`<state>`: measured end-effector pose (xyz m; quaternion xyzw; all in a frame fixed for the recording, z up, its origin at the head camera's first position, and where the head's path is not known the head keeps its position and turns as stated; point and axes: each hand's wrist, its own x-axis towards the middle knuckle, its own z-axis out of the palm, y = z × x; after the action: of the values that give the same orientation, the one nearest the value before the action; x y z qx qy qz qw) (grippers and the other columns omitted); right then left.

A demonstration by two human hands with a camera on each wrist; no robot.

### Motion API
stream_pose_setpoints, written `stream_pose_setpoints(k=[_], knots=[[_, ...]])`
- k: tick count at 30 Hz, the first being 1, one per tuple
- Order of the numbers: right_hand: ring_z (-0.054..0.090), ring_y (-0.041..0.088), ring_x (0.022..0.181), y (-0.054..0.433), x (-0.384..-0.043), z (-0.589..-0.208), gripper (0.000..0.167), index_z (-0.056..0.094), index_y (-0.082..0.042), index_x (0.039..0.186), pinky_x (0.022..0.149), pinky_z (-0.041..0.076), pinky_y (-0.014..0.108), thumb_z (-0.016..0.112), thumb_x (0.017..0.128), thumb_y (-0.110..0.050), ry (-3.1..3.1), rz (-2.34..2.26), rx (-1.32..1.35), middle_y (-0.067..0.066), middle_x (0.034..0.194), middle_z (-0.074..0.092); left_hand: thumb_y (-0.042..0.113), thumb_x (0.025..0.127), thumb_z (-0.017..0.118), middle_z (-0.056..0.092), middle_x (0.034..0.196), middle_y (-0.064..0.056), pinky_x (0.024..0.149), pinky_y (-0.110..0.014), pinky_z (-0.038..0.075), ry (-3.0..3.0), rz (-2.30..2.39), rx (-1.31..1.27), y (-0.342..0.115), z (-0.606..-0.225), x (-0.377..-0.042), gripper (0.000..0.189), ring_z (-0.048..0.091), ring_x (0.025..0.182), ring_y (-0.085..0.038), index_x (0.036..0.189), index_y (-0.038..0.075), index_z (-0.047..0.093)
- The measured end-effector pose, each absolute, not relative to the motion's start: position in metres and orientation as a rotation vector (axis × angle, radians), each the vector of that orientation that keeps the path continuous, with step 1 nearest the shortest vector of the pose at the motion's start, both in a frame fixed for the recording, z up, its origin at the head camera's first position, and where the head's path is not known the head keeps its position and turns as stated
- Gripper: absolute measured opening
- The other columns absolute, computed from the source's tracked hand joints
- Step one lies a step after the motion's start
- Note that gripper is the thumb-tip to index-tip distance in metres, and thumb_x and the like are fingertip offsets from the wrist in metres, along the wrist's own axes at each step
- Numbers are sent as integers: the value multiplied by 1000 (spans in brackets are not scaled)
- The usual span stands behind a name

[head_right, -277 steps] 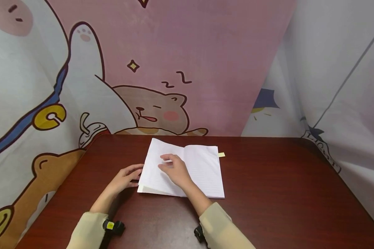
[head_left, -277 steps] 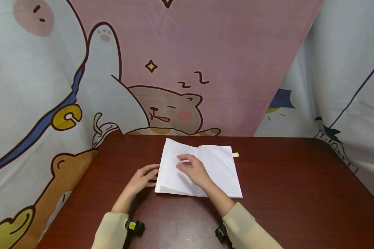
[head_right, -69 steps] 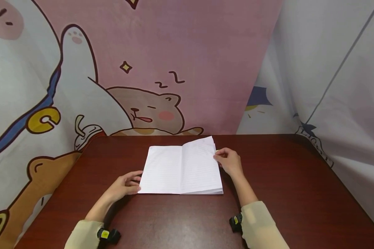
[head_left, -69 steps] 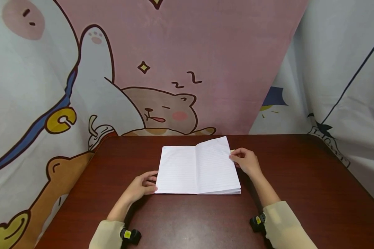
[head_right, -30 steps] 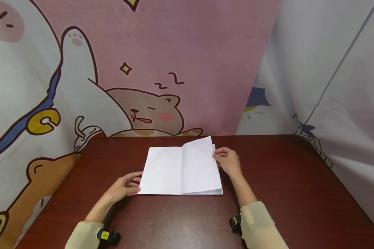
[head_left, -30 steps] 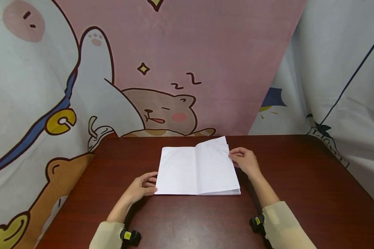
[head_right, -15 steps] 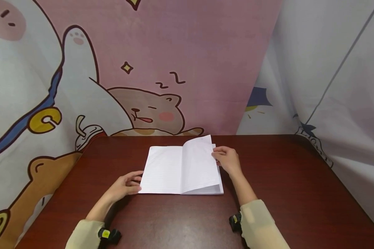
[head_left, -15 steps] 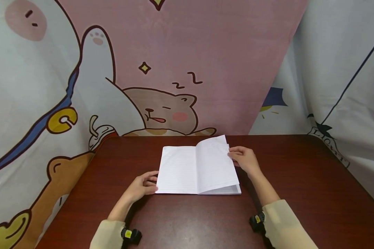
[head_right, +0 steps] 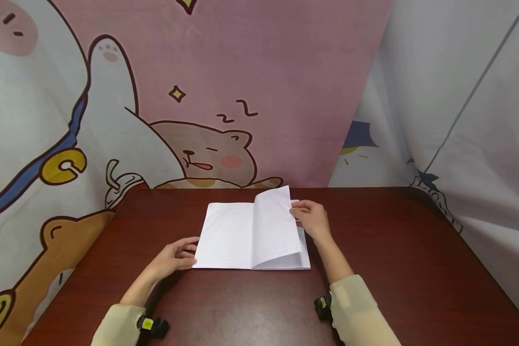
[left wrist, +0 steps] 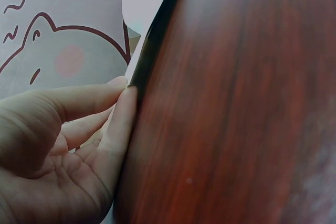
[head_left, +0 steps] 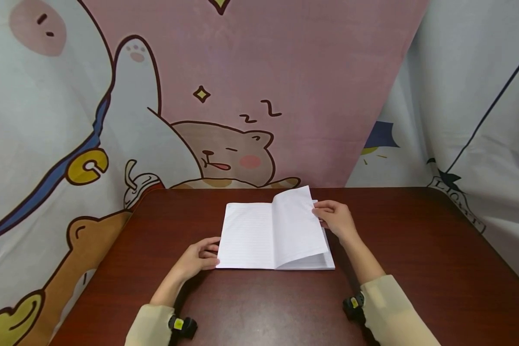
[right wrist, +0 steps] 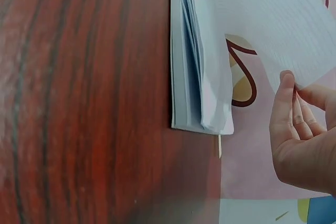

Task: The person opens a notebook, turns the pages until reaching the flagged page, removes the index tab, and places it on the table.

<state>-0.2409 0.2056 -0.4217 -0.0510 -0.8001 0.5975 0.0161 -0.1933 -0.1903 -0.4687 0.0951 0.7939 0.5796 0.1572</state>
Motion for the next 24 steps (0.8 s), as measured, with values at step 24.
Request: stream_pose_setpoints(k=[24], knots=[[63, -1, 76, 184, -240, -425, 34, 60, 10, 122, 70, 57, 20, 64, 95, -9, -2393, 2040, -68, -5, 90, 73, -4, 89, 68, 55, 126, -32, 80, -30, 60, 2264, 1677, 280, -190, -469, -192, 61, 63, 98, -19, 145, -7, 43]])
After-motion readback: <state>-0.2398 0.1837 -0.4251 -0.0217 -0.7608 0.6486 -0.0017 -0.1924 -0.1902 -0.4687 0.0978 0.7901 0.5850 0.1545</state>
